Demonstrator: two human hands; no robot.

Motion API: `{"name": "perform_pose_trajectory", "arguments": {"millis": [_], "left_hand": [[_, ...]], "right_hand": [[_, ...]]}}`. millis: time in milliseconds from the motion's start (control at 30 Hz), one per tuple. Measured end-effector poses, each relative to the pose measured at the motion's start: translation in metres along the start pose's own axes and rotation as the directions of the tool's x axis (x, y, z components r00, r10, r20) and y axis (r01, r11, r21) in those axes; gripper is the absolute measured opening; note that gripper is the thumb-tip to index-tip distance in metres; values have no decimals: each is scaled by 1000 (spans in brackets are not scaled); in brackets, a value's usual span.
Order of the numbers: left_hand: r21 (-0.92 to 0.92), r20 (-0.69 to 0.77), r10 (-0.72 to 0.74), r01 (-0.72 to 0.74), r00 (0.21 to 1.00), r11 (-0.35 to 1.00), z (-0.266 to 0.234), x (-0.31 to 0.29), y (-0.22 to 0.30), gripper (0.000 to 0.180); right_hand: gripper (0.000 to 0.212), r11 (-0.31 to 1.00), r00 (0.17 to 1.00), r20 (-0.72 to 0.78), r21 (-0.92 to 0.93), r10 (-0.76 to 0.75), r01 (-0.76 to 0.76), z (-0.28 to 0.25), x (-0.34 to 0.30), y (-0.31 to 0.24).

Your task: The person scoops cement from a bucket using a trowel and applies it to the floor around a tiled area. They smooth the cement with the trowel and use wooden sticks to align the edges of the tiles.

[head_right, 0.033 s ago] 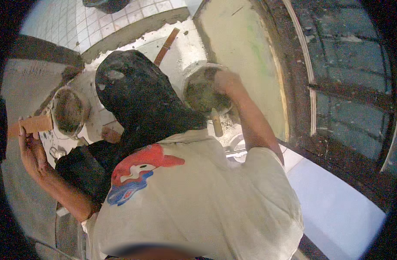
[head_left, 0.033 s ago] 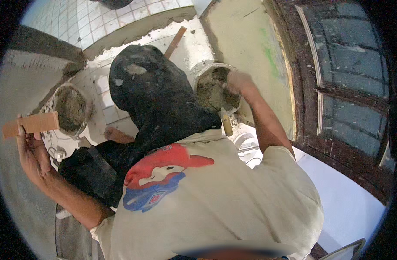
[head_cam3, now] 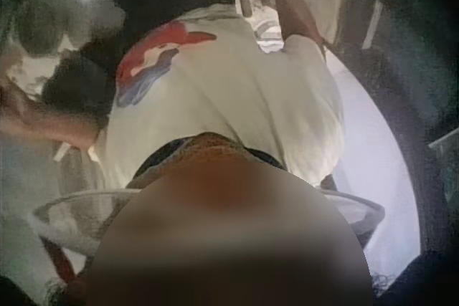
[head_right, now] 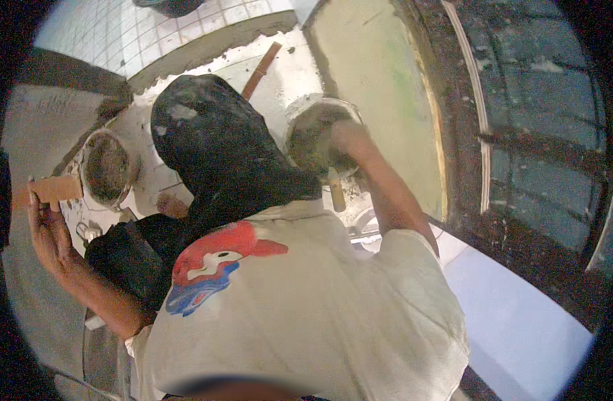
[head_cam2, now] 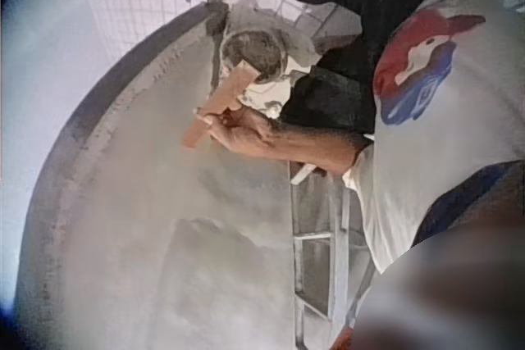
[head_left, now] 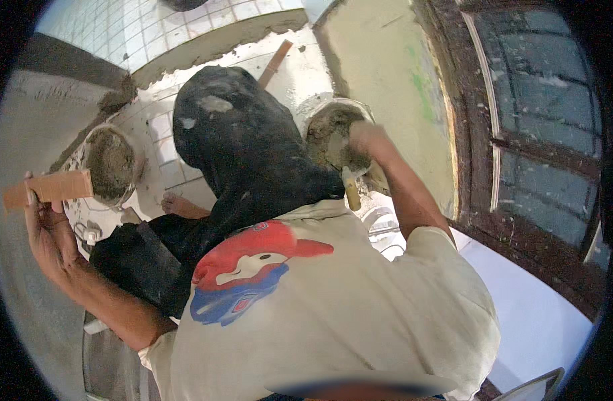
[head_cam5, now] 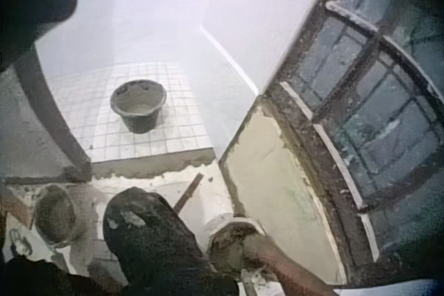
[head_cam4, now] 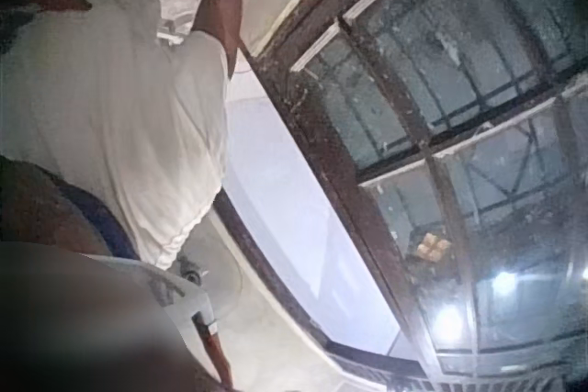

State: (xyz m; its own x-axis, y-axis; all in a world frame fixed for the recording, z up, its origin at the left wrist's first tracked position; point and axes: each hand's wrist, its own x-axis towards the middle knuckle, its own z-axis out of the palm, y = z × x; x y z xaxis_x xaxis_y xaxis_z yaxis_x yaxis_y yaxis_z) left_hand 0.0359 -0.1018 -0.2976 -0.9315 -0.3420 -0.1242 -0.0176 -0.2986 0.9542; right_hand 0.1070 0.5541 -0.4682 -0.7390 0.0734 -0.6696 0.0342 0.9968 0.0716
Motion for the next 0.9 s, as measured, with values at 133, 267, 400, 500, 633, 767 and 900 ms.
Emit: {"name": "perform_pose_trajectory", "arguments": {"millis": [133, 267, 400, 500, 633, 767, 900], "left_hand": [[-25, -57, 48, -49, 997, 998, -24, 5, 5, 43], [-103, -65, 4, -11, 998, 995, -39, 8, 6, 37], [-66, -89, 36, -42, 995, 997, -55, 18, 8, 37], [-29, -147, 105, -111, 983, 993, -85, 4, 18, 36], [9, -141, 83, -82, 987, 997, -100, -27, 23, 34], [73, -329, 289, -281, 899, 957, -58, -20, 27, 22], [93, -508, 371, -378, 778, 921, -68, -37, 24, 13]], "right_hand": [[19, 995, 974, 204, 17, -99, 97, 66, -12, -19], [17, 983, 984, 57, 80, -171, 166, 60, -19, -23], [26, 994, 999, 22, -100, -31, 33, 34, -42, -23], [34, 988, 991, 125, -151, 50, -31, -23, -58, 0], [36, 936, 983, 95, -333, 157, -117, -72, -54, 36], [32, 999, 947, -319, 25, 37, -30, -163, -75, -8], [33, 950, 904, -376, -297, -205, 92, -255, -64, -106]]}}
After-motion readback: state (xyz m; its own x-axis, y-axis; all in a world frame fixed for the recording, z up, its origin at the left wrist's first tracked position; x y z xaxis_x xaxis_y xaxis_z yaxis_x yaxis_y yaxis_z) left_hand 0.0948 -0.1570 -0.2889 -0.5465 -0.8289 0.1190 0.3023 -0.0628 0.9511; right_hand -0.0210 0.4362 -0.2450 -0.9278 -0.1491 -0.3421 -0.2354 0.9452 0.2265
